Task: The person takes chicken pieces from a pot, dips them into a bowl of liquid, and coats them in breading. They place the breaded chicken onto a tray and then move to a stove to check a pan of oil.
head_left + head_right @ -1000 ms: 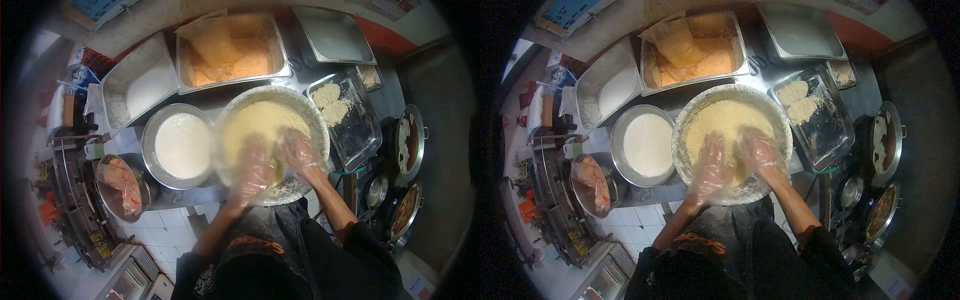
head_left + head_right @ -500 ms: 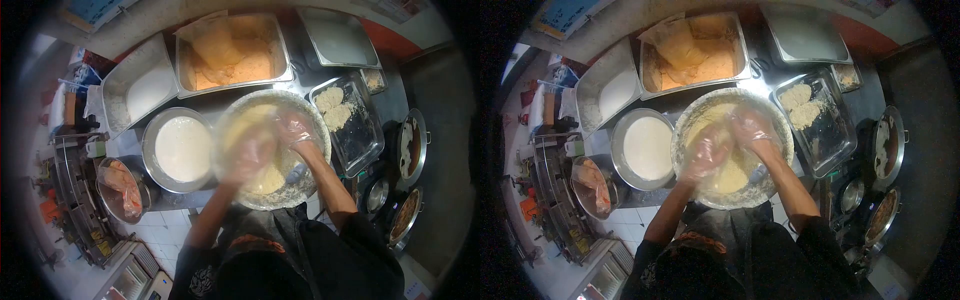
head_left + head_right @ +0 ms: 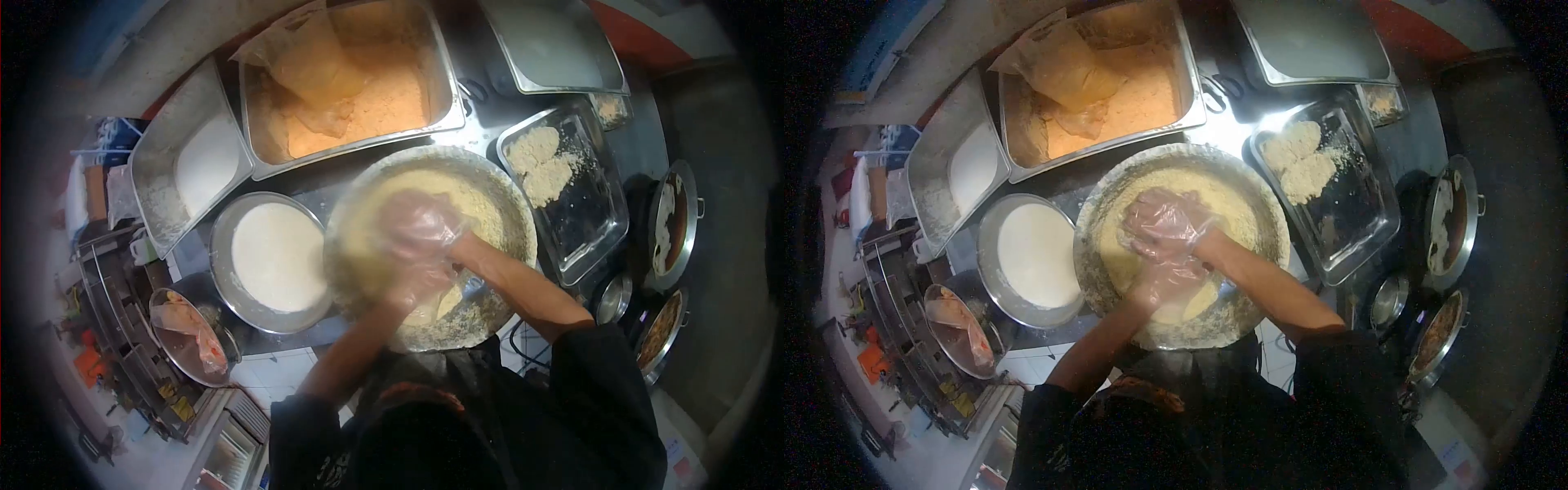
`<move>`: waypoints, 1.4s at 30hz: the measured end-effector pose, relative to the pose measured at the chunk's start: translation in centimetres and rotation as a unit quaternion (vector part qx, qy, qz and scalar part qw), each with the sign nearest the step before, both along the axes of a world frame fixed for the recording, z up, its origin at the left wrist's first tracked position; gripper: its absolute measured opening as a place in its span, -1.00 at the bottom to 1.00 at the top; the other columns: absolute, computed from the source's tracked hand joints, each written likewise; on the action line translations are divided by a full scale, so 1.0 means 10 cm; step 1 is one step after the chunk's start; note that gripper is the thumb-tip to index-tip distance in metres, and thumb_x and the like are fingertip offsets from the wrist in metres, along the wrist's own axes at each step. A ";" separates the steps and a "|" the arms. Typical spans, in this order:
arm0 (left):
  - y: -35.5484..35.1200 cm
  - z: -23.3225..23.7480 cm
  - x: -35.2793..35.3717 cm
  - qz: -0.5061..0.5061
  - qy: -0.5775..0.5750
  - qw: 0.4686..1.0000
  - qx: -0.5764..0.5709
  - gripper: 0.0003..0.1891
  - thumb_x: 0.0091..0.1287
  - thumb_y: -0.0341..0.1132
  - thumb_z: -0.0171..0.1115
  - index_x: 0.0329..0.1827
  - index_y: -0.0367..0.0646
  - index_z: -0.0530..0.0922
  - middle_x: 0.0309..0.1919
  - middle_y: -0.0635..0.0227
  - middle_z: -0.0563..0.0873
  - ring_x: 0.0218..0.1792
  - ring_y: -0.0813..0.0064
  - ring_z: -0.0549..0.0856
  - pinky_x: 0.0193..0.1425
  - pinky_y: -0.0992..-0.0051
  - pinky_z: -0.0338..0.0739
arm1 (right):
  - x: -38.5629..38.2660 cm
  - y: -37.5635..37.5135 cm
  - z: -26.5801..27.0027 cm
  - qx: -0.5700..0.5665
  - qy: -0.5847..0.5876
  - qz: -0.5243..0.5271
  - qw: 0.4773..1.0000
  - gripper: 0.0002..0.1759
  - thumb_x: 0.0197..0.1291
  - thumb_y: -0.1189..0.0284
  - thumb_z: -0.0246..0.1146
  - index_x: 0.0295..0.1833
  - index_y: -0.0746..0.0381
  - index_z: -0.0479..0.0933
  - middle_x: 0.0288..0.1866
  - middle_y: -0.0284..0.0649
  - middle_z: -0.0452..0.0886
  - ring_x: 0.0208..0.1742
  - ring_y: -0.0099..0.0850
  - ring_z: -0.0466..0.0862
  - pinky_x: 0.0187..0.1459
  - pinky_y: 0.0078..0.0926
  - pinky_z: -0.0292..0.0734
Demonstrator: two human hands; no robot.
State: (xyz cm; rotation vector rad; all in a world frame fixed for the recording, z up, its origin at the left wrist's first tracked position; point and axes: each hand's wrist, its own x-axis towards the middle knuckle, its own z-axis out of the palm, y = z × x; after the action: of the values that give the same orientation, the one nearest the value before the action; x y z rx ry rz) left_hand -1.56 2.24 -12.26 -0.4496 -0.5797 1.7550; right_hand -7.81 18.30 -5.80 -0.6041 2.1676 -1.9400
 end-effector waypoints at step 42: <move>-0.32 0.62 0.12 0.126 0.771 0.426 -0.456 -0.59 0.31 -0.12 0.34 0.18 -0.06 0.63 0.02 0.25 0.74 0.02 0.26 0.71 0.18 0.19 0.59 | 0.10 -0.44 -0.35 0.389 0.145 0.033 0.909 -0.39 0.31 -0.03 0.13 0.38 0.01 0.48 0.48 -0.23 0.43 0.52 -0.25 0.35 0.61 -0.17 0.06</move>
State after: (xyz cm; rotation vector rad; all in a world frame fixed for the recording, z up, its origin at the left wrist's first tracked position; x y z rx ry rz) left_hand -0.39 -0.98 -6.04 0.7143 1.7922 1.7781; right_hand -6.83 13.85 -9.34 -0.8095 2.7632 -0.8324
